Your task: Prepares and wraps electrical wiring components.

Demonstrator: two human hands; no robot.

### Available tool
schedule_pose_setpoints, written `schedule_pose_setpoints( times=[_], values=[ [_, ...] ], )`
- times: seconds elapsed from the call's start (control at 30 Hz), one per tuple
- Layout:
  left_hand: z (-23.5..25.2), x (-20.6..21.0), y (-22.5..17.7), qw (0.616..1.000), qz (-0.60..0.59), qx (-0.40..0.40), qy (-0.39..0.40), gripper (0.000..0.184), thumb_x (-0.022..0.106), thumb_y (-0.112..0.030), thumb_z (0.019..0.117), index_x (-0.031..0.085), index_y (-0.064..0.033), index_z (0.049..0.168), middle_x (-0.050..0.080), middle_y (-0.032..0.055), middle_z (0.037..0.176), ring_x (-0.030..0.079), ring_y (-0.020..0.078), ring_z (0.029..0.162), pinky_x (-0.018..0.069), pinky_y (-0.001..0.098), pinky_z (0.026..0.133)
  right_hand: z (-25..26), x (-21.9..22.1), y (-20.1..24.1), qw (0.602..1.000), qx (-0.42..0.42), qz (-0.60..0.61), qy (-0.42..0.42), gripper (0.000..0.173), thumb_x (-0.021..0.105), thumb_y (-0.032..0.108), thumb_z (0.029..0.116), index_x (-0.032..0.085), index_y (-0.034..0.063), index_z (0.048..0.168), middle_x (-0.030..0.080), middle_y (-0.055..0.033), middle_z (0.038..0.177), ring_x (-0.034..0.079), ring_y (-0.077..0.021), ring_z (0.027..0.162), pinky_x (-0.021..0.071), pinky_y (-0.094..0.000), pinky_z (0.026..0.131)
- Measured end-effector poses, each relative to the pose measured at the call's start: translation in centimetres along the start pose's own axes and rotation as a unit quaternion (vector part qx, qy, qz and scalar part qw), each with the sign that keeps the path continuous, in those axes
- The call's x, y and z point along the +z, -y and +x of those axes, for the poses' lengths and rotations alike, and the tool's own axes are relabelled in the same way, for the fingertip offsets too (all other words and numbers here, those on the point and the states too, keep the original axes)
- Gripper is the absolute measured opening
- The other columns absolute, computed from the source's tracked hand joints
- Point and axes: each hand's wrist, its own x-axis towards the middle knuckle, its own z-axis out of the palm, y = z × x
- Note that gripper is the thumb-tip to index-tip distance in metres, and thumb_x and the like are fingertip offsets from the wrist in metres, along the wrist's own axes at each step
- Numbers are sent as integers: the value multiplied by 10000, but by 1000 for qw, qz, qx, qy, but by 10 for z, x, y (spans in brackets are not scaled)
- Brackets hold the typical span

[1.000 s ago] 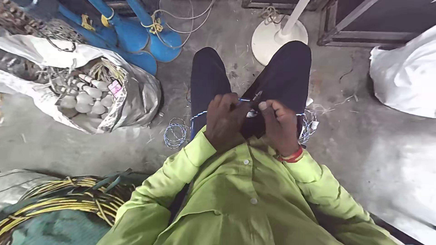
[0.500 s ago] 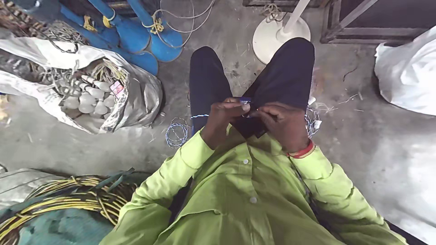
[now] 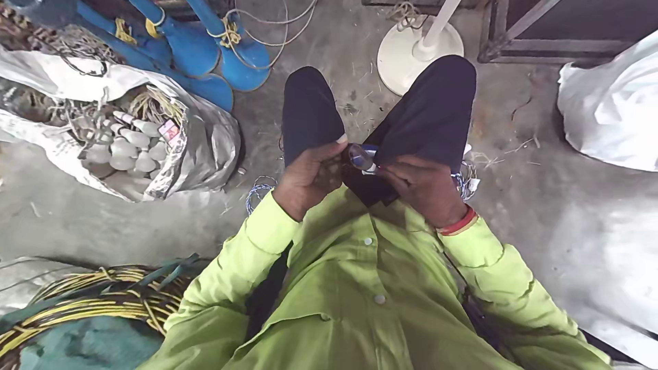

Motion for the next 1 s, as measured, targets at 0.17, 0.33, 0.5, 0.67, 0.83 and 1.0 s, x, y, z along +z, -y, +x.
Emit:
schedule_pose_setpoints(
  times=[0.17,0.33,0.5,0.67,0.83,1.0],
  values=[
    [-1,-3,7,973,59,189,118,318,456,-123,992,729,-68,1146,712,7,1047,644,72,840,534,238,694,8,10,11,998,28,46,-31,233,612,132,981,755,-5,1104,719,-125,939,685,-171,801,586,-303,730],
    [9,-11,13,793,389,455,118,380,531,34,910,712,14,1244,579,178,1340,583,179,1152,514,311,980,6,12,11,997,11,74,-18,219,578,128,979,747,-10,964,693,-115,883,666,-179,800,575,-324,711],
    [11,-11,20,824,392,375,162,547,583,-44,995,436,48,1514,558,175,1453,608,178,1265,516,329,1075,9,0,15,995,34,96,5,221,564,117,1001,750,-2,998,692,-75,883,637,-84,758,547,-222,684],
    [15,-1,27,895,272,319,151,599,640,39,961,402,89,1508,699,179,1214,721,203,1015,609,345,920,10,2,14,993,38,114,10,217,566,113,988,720,25,863,610,-25,734,551,-63,639,465,-213,566],
    [17,2,41,945,160,280,59,562,638,13,965,444,64,1490,733,159,1116,731,196,930,614,367,873,11,6,18,999,18,43,16,222,562,110,981,758,9,952,655,-84,797,615,-165,677,526,-308,595],
    [18,8,37,989,47,136,-35,534,682,55,912,544,-54,1416,723,117,1061,700,165,824,594,304,726,7,17,20,996,-38,-74,14,204,574,73,979,750,-16,1034,699,-174,897,702,-338,853,588,-467,728]
  ],
)
